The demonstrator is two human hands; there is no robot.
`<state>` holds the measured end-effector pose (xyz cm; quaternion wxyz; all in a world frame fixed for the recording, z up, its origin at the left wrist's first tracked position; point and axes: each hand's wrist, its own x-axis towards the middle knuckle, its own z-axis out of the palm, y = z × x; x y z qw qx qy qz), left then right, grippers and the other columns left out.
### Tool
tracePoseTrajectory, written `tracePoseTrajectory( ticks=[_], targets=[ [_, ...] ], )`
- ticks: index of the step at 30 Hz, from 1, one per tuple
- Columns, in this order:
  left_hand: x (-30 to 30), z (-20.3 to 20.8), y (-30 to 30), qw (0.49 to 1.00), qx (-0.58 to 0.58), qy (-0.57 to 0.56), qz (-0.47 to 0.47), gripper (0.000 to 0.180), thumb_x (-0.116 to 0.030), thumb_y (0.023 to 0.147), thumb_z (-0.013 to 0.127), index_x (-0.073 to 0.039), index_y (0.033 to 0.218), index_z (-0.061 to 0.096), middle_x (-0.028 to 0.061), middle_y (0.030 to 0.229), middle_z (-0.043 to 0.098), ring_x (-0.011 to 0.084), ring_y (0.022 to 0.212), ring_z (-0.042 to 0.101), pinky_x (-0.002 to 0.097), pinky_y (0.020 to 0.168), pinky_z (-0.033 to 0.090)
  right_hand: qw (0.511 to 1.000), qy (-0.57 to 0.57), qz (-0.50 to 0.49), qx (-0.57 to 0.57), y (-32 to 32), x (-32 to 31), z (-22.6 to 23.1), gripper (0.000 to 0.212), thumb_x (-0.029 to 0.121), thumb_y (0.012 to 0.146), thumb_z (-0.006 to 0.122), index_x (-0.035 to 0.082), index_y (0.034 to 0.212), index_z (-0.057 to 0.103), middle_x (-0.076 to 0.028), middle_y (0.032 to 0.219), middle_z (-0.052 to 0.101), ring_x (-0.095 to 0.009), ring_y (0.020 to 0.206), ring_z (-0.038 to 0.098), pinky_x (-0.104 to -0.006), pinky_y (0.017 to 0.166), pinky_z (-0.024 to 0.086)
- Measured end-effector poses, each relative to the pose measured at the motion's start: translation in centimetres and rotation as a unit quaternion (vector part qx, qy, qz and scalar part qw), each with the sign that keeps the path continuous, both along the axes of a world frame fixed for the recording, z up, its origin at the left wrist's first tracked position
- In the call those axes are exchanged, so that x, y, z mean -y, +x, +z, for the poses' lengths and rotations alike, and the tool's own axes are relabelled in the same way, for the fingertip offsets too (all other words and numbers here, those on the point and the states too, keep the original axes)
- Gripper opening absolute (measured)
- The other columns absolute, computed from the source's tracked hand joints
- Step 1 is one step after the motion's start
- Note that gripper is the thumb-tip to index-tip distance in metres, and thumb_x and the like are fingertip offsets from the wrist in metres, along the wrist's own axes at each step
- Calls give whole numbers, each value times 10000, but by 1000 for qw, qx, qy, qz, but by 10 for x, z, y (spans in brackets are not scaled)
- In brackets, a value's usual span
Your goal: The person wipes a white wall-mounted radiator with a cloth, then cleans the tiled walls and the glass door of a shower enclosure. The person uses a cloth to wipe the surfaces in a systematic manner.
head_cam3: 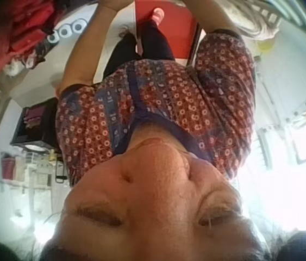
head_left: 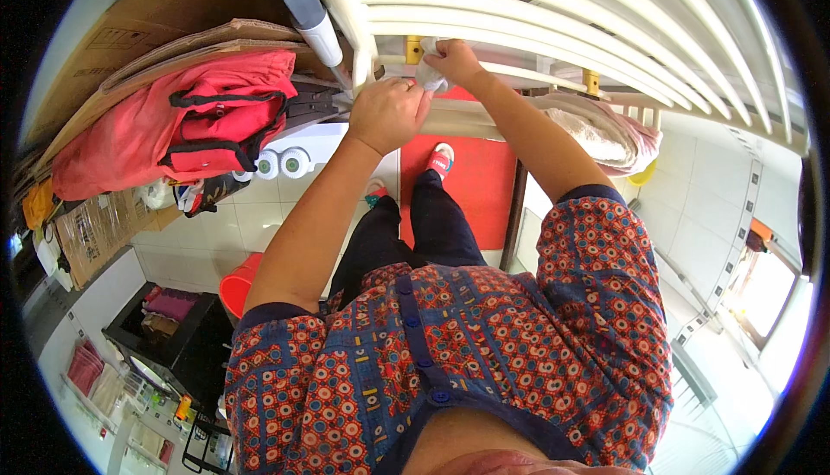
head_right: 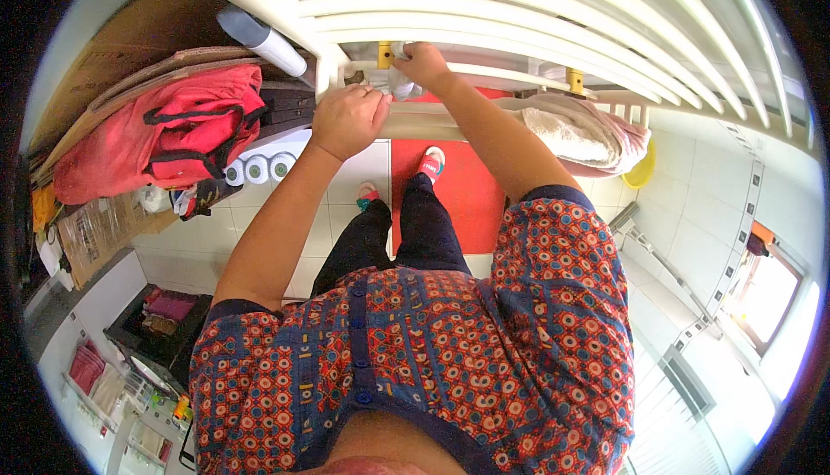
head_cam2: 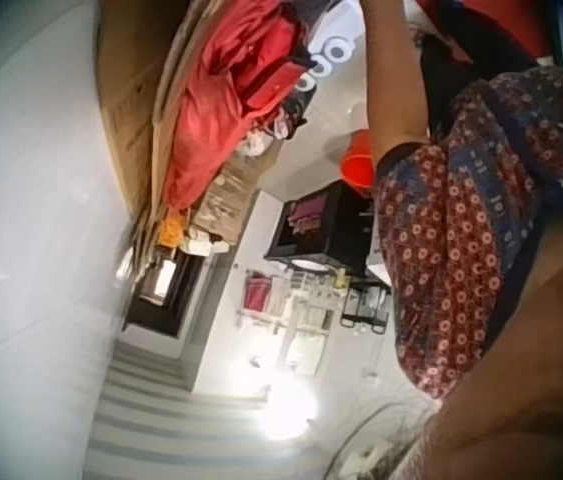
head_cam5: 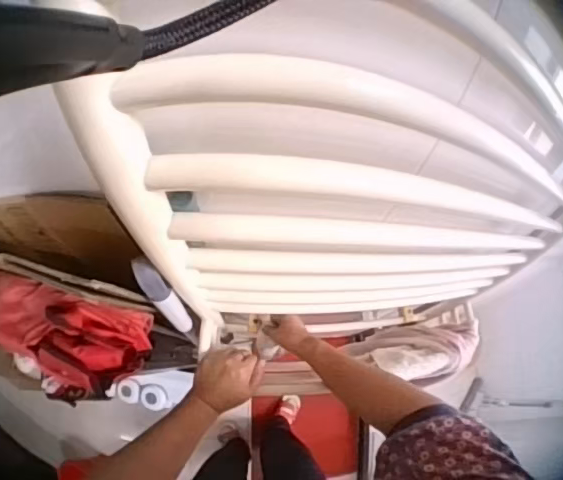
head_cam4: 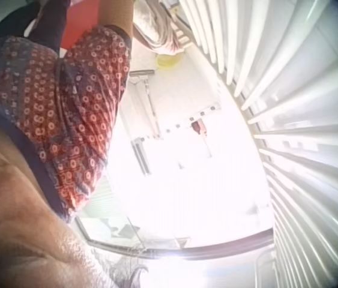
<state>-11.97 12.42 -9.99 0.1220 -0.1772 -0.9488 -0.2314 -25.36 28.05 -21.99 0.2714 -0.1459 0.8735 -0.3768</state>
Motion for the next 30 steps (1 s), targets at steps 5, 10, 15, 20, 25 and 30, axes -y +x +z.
tracePoseTrajectory(
  ticks=[5, 10, 15, 20, 25, 30],
  targets=[
    [0, -2, 1, 1000, -11, -4, 4, 236, -210, 847, 588, -65, 662, 607, 115, 653, 622, 282, 629, 621, 413, 592, 499, 979, -154, -94, 94, -5, -4, -5, 407, 235, 694, 776, 30, 1027, 664, -135, 947, 681, -246, 844, 649, -344, 789, 521],
    [0, -4, 0, 1000, -14, -5, 5, 239, -219, 847, 592, -70, 661, 609, 112, 641, 618, 276, 634, 623, 407, 581, 499, 994, 71, -78, 32, -14, 23, 4, 549, 147, 657, 785, 50, 1167, 607, -141, 1092, 650, -270, 990, 632, -350, 864, 513],
    [-1, -1, 0, 1000, -17, 9, 3, 241, -220, 847, 591, -70, 659, 608, 109, 641, 619, 274, 637, 625, 403, 573, 500, 997, -19, -74, -4, -10, 14, -18, 541, 165, 679, 778, 21, 1167, 593, -145, 1064, 650, -261, 944, 632, -340, 832, 510],
    [0, -3, 0, 1000, -29, 1, 5, 250, -222, 854, 582, -66, 661, 610, 107, 644, 621, 271, 642, 628, 405, 584, 502, 992, 71, -70, -82, -3, 28, -3, 550, 190, 652, 794, 19, 1139, 603, -151, 1042, 655, -262, 931, 636, -349, 831, 513],
    [0, -2, 0, 1000, -15, 1, -1, 250, -229, 855, 582, -71, 663, 609, 105, 636, 614, 272, 623, 624, 406, 581, 500, 991, 2, -101, -84, -2, 22, -9, 546, 192, 636, 808, 14, 1114, 612, -147, 1028, 662, -251, 917, 639, -350, 812, 519],
    [0, -4, 0, 1000, -15, 14, 1, 249, -229, 857, 582, -78, 661, 605, 103, 630, 608, 276, 609, 621, 407, 566, 490, 989, -20, -135, -57, -7, 21, -17, 513, 173, 648, 812, 11, 1097, 622, -139, 1015, 671, -244, 889, 648, -335, 789, 526]
  ],
)
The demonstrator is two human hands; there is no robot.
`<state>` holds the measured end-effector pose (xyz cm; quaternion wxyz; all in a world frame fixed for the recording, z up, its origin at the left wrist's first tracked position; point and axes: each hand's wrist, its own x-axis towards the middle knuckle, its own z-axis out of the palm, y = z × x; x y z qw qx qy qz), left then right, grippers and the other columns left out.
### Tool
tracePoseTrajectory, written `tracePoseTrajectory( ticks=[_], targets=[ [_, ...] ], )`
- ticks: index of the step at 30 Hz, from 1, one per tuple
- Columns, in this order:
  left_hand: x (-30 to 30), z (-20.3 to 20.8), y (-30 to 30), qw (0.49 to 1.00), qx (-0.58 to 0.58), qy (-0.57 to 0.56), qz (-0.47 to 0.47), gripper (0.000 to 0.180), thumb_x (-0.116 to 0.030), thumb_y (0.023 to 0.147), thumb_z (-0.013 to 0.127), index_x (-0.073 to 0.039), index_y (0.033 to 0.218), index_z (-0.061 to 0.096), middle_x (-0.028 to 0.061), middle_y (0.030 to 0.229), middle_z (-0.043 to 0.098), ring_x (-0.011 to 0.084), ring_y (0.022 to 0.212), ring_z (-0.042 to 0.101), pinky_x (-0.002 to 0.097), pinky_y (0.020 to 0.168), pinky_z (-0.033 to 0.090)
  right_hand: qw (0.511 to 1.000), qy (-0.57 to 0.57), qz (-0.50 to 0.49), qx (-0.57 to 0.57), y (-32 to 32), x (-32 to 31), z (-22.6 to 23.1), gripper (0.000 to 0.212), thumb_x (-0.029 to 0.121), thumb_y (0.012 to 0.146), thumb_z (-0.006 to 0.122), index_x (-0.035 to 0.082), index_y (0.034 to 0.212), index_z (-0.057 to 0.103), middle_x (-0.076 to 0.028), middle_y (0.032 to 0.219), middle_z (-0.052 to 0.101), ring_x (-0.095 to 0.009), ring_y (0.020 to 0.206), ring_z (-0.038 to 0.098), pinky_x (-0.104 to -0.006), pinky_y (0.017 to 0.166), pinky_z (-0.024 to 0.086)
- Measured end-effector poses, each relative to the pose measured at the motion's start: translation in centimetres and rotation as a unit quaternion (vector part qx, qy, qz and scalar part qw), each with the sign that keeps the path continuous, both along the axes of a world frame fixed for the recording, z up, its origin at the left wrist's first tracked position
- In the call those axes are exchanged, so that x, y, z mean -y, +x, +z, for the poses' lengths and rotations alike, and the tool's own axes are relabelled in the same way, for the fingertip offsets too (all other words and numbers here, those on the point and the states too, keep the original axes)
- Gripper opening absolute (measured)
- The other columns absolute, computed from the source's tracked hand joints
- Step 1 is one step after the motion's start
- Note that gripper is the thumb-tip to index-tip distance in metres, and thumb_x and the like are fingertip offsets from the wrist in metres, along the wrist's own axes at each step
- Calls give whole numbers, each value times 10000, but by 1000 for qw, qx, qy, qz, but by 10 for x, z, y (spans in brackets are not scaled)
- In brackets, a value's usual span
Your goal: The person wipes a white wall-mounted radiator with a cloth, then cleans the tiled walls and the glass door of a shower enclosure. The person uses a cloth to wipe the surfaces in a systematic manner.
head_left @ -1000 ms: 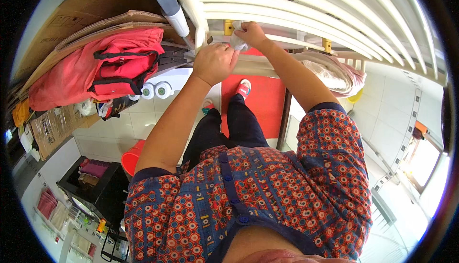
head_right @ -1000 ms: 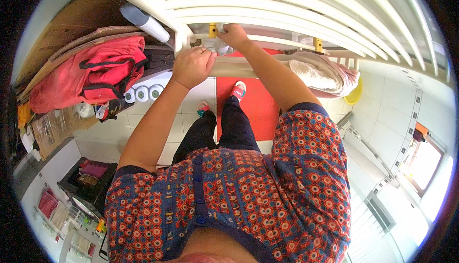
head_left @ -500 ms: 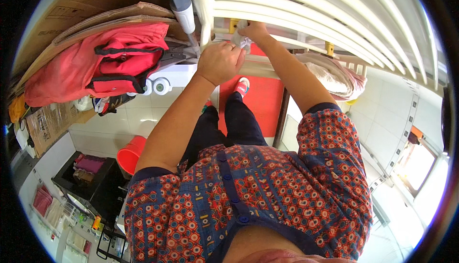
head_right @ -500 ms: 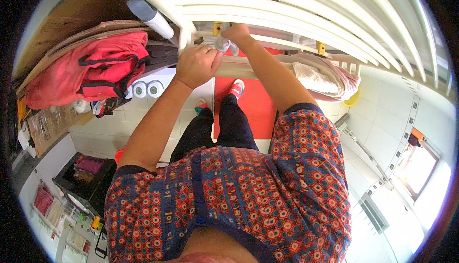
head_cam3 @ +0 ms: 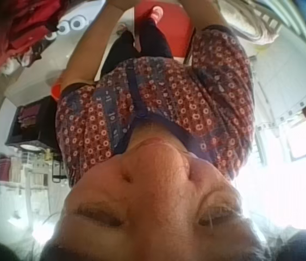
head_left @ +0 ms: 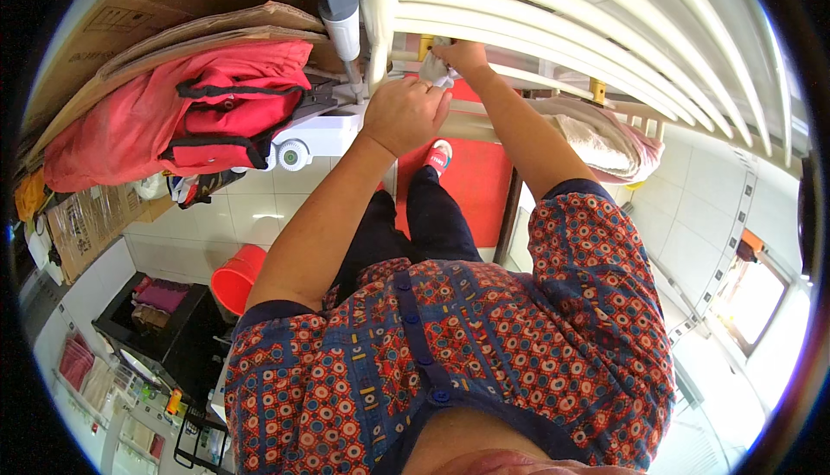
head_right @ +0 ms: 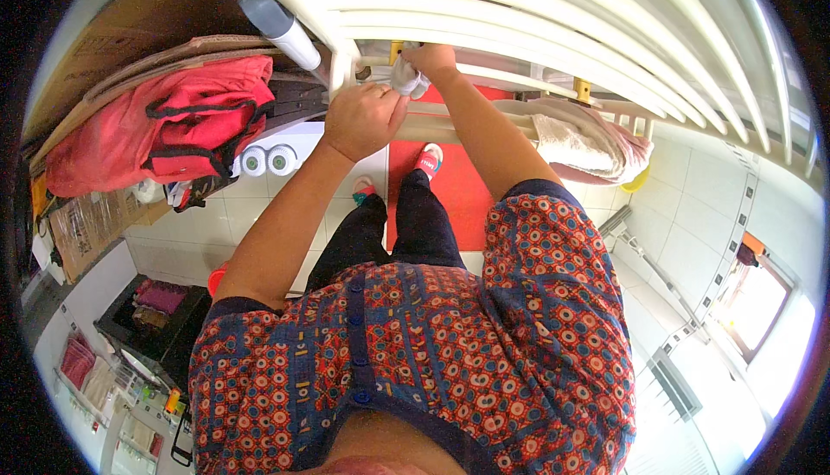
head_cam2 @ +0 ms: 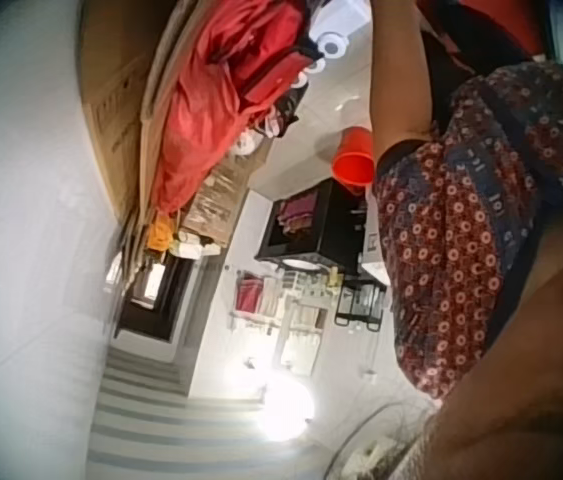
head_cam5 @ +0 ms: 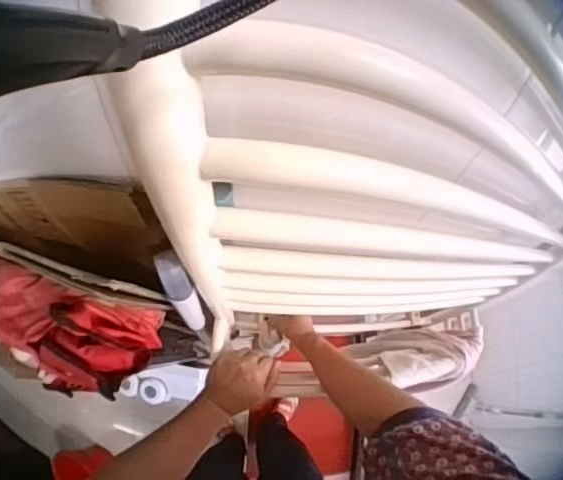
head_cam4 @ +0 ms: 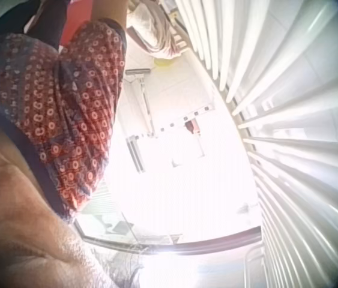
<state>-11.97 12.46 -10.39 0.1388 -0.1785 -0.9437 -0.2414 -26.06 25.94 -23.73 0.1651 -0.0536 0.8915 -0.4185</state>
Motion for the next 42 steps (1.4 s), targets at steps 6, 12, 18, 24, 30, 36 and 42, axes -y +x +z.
tracePoseTrajectory(
  ticks=[6, 12, 18, 24, 30, 36, 42],
  targets=[
    [2, -1, 1, 1000, 2, 1, 0, 245, -218, 858, 580, -70, 663, 592, 114, 657, 614, 281, 653, 626, 411, 580, 499, 999, -46, -24, 1, -4, -5, -12, 549, 201, 665, 787, 52, 1162, 605, -155, 1138, 641, -300, 1065, 599, -368, 912, 480],
    [2, 0, 0, 1000, -7, 8, -6, 252, -226, 858, 581, -77, 655, 584, 108, 650, 610, 283, 634, 616, 420, 568, 492, 997, 30, 35, -57, -8, -8, -9, 474, 210, 702, 757, 44, 1125, 623, -167, 1098, 652, -324, 1032, 609, -377, 893, 488],
    [4, -2, -1, 1000, -1, -1, 0, 253, -222, 856, 579, -78, 648, 580, 109, 643, 606, 283, 629, 613, 427, 562, 489, 967, 199, 155, -42, 11, -7, 26, 277, 170, 731, 739, 1, 929, 646, -125, 824, 691, -276, 776, 657, -385, 713, 525],
    [3, -1, 0, 1000, 16, 6, 0, 265, -245, 865, 567, -65, 678, 620, 120, 666, 634, 286, 637, 626, 418, 600, 499, 954, -106, -95, 263, 3, -25, 24, 142, 119, 791, 713, 12, 862, 651, -105, 746, 666, -180, 587, 631, -305, 538, 505],
    [3, -3, 0, 999, 0, 30, -11, 241, -206, 852, 576, -56, 664, 590, 119, 665, 613, 289, 665, 621, 418, 603, 502, 982, -52, 5, 183, 16, 1, 30, 185, 140, 764, 720, 6, 873, 656, -111, 767, 673, -177, 654, 647, -340, 586, 525],
    [4, -3, 1, 1000, 27, 7, -10, 237, -203, 852, 577, -55, 668, 588, 121, 669, 614, 289, 664, 622, 417, 601, 502, 962, 180, 161, -129, 21, 17, 20, 241, 186, 745, 698, 20, 916, 665, -112, 789, 672, -228, 705, 661, -373, 642, 531],
    [1, -1, -4, 1000, -6, 12, -14, 257, -220, 856, 573, -60, 655, 588, 120, 659, 616, 292, 641, 618, 427, 594, 491, 999, -22, 9, -40, -10, -26, -6, 448, 282, 741, 684, 77, 1136, 633, -160, 1041, 663, -325, 1007, 616, -417, 857, 497]
  ],
)
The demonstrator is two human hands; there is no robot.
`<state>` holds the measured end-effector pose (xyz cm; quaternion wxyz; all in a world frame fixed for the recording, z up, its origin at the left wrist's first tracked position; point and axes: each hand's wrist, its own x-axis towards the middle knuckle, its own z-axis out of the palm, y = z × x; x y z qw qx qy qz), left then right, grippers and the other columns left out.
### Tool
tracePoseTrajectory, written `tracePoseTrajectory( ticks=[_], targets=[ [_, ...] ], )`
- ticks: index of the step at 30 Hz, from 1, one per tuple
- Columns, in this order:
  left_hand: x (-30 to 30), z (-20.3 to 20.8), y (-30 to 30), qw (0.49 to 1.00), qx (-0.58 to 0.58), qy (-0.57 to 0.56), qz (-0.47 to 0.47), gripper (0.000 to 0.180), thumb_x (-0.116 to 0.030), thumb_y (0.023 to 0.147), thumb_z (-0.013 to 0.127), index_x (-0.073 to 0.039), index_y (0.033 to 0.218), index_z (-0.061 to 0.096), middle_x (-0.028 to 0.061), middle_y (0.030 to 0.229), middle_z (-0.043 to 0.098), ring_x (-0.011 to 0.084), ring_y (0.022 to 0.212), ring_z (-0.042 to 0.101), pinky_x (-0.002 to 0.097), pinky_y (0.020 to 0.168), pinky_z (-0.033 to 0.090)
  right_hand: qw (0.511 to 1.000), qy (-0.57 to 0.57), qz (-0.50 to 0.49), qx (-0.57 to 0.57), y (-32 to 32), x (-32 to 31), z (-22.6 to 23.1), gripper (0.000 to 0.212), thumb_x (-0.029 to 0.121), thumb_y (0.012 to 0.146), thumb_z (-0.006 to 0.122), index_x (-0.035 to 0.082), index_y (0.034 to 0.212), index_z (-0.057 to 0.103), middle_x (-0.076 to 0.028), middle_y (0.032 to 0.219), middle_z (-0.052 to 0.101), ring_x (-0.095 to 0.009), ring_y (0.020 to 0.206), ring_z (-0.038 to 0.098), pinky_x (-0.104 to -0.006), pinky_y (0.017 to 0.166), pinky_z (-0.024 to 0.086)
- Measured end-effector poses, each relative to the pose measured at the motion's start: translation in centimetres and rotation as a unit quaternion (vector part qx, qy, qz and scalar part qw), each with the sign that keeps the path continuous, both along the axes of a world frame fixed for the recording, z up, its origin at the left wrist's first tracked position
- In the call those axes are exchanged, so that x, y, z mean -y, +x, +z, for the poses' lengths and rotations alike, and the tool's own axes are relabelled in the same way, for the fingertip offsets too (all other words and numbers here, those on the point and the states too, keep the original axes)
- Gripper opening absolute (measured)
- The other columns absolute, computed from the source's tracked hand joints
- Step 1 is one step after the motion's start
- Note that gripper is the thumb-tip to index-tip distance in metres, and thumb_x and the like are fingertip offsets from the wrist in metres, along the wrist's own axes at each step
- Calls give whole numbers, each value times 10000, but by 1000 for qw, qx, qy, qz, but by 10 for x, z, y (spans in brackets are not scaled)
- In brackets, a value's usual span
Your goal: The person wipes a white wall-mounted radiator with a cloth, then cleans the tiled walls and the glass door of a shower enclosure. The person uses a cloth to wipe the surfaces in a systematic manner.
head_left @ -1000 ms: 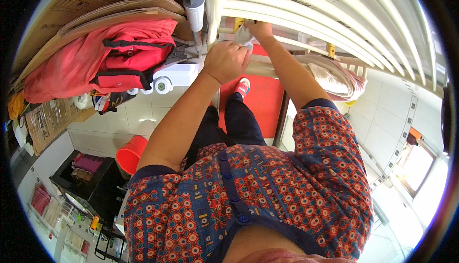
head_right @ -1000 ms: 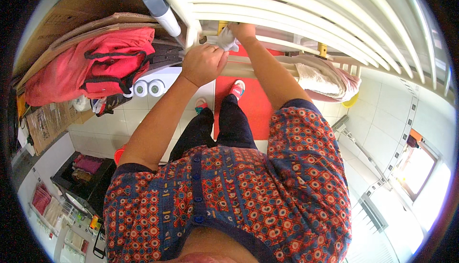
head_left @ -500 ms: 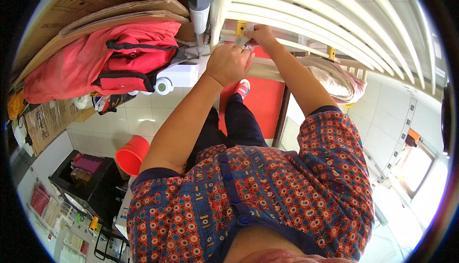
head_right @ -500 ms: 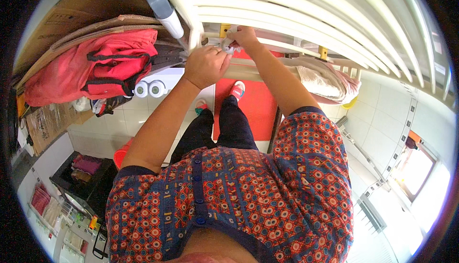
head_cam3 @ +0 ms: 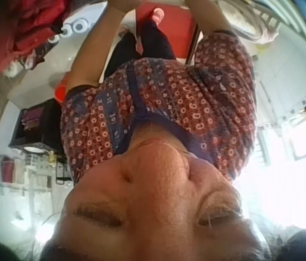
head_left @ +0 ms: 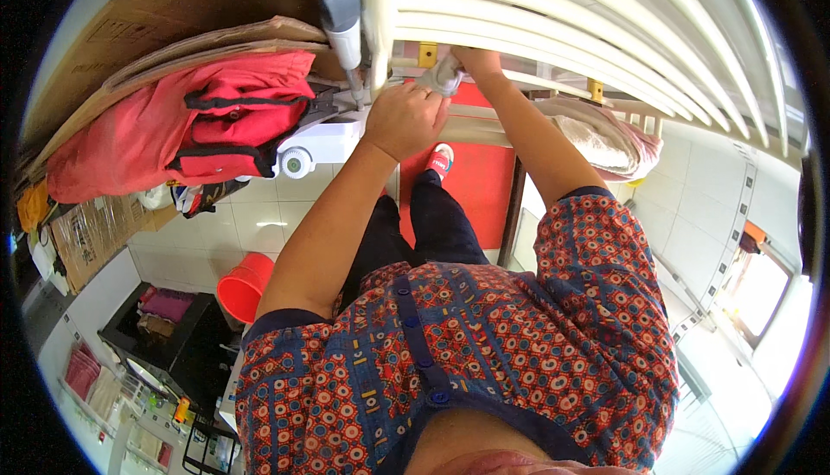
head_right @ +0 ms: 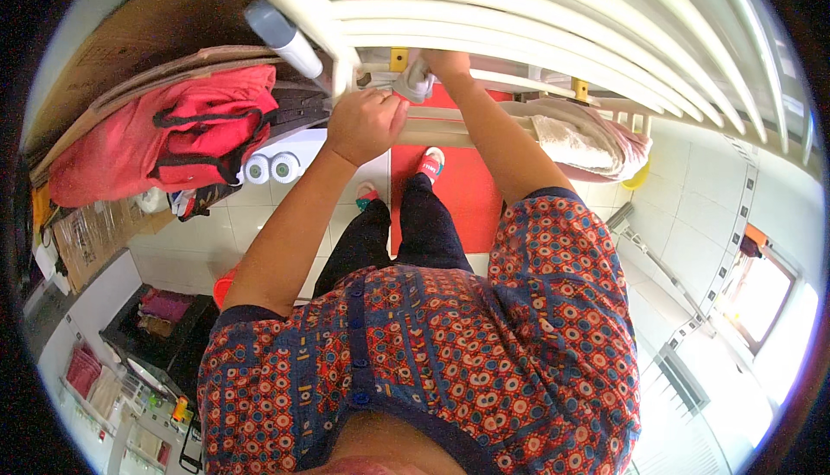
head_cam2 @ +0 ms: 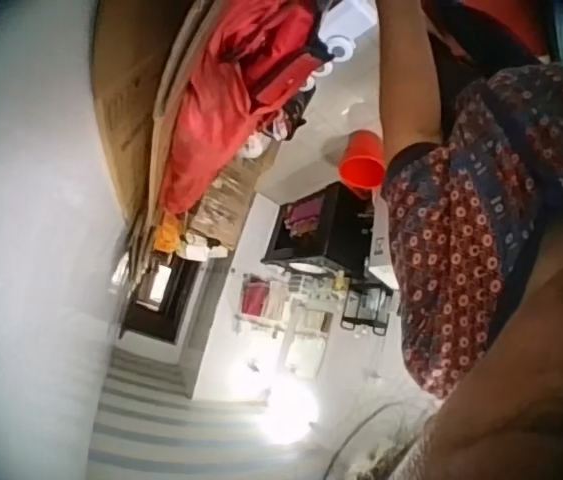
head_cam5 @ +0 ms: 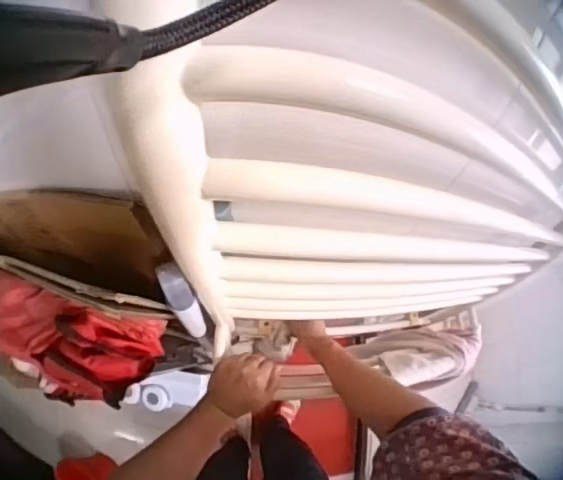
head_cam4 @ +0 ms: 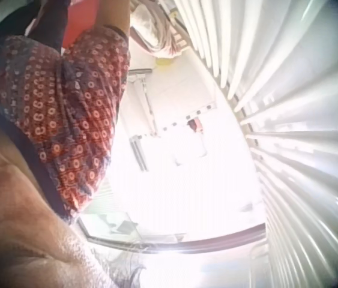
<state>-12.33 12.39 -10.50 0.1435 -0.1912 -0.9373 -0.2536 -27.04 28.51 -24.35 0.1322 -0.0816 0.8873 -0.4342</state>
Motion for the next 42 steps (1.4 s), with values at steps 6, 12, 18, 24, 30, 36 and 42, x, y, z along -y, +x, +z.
tracePoseTrajectory(
  ticks=[6, 12, 18, 24, 30, 36, 42],
  targets=[
    [3, 2, 3, 1000, 21, -13, 1, 250, -201, 874, 567, -46, 680, 594, 129, 713, 621, 315, 674, 614, 434, 615, 497, 972, 195, 127, -35, 27, 26, 31, 386, 287, 790, 690, 36, 1066, 591, -143, 1001, 650, -315, 976, 615, -411, 839, 497],
    [0, 4, -1, 999, 9, -35, 0, 245, -196, 866, 570, -56, 665, 578, 116, 695, 621, 286, 663, 611, 409, 595, 496, 869, 372, 313, -91, 19, -58, 32, 483, 207, 807, 656, 53, 1211, 439, -131, 1147, 590, -289, 1088, 586, -435, 840, 501],
    [-2, 12, 1, 997, 64, -40, 1, 253, -190, 890, 545, -33, 694, 575, 139, 744, 617, 326, 715, 602, 435, 657, 487, 845, 461, 259, -78, 2, -195, 16, 377, 148, 857, 593, 63, 1201, 467, -117, 1134, 612, -293, 996, 641, -415, 821, 527],
    [-2, 12, 4, 998, 46, -35, 7, 234, -179, 878, 556, -35, 695, 583, 127, 734, 613, 310, 707, 604, 424, 642, 486, 804, 567, 177, 18, -16, -233, 36, 184, 118, 865, 578, 76, 1012, 680, -101, 1103, 669, -272, 985, 666, -375, 824, 541],
    [0, 11, 3, 999, 27, -42, 9, 223, -169, 863, 570, -44, 679, 584, 113, 708, 599, 293, 680, 595, 411, 615, 484, 824, 557, 86, 51, -7, -223, 54, 186, 116, 861, 560, 67, 963, 707, -128, 1099, 673, -270, 1030, 651, -370, 864, 525],
    [-6, 16, -3, 997, 60, -44, -16, 215, -157, 876, 554, -19, 719, 601, 133, 742, 616, 315, 697, 603, 424, 621, 484, 815, 570, 32, 95, -13, -288, 16, 338, 191, 879, 516, 88, 1184, 619, -168, 1239, 599, -318, 1155, 577, -412, 938, 486],
    [-1, 13, 3, 998, 51, -48, 5, 215, -154, 874, 560, -18, 711, 593, 133, 733, 606, 316, 694, 599, 426, 625, 483, 783, 620, 34, -34, -27, -318, 77, 392, 220, 927, 485, 113, 1302, 520, -203, 1297, 542, -363, 1138, 568, -437, 934, 475]
  ],
)
